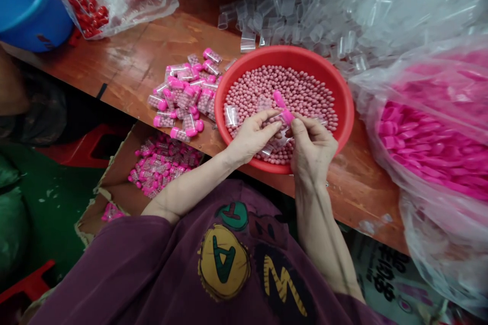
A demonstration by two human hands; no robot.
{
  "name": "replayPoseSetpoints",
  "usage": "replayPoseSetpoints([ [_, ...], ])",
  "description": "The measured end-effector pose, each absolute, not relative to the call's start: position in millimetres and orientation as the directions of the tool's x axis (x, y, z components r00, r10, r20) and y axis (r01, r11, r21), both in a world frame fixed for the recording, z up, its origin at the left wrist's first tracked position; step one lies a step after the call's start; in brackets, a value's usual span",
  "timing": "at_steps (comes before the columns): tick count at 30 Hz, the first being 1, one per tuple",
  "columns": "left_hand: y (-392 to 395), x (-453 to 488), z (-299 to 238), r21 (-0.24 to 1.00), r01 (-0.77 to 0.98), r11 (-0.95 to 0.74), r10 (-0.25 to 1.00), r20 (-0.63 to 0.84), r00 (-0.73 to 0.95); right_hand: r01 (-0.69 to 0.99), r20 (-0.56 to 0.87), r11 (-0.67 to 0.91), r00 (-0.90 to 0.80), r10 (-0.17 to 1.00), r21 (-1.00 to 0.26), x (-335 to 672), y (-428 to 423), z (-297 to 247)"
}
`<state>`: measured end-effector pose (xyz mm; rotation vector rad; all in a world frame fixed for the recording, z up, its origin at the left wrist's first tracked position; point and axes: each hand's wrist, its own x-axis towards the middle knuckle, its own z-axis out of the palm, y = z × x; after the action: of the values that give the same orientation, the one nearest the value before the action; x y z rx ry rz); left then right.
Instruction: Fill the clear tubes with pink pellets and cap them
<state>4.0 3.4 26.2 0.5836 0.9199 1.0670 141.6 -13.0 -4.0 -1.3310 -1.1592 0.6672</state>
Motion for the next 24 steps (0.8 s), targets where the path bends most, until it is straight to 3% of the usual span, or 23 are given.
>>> replayPoseSetpoints([
  [6,4,4,24,0.775,-0.499,0.388,0.922,-0.332,0.201,0.411,0.435,0.301,0.288,0.853,-0.861,140,-14,9],
  [12,3,4,31,0.76,-0.494,0.422,0.904,-0.395,0.164,0.28,0.307,0.206,0.39,0.868,-0.938,127,-15,4],
  [14,3,4,32,0.76,-0.487,0.431,0.898,-0.414,0.149,0.287,0.324,0.22,0.398,0.858,-0.933,125,-14,3],
  [20,3,5,29,0.782,-0.48,0.397,0.908,-0.409,0.085,0.567,0.515,0.321,0.221,0.828,-0.758,125,-19,7],
  [24,5,3,28,0.75,-0.51,0.421,0.899,-0.421,0.122,0.623,0.521,0.329,0.149,0.841,-0.71,129,-27,8],
])
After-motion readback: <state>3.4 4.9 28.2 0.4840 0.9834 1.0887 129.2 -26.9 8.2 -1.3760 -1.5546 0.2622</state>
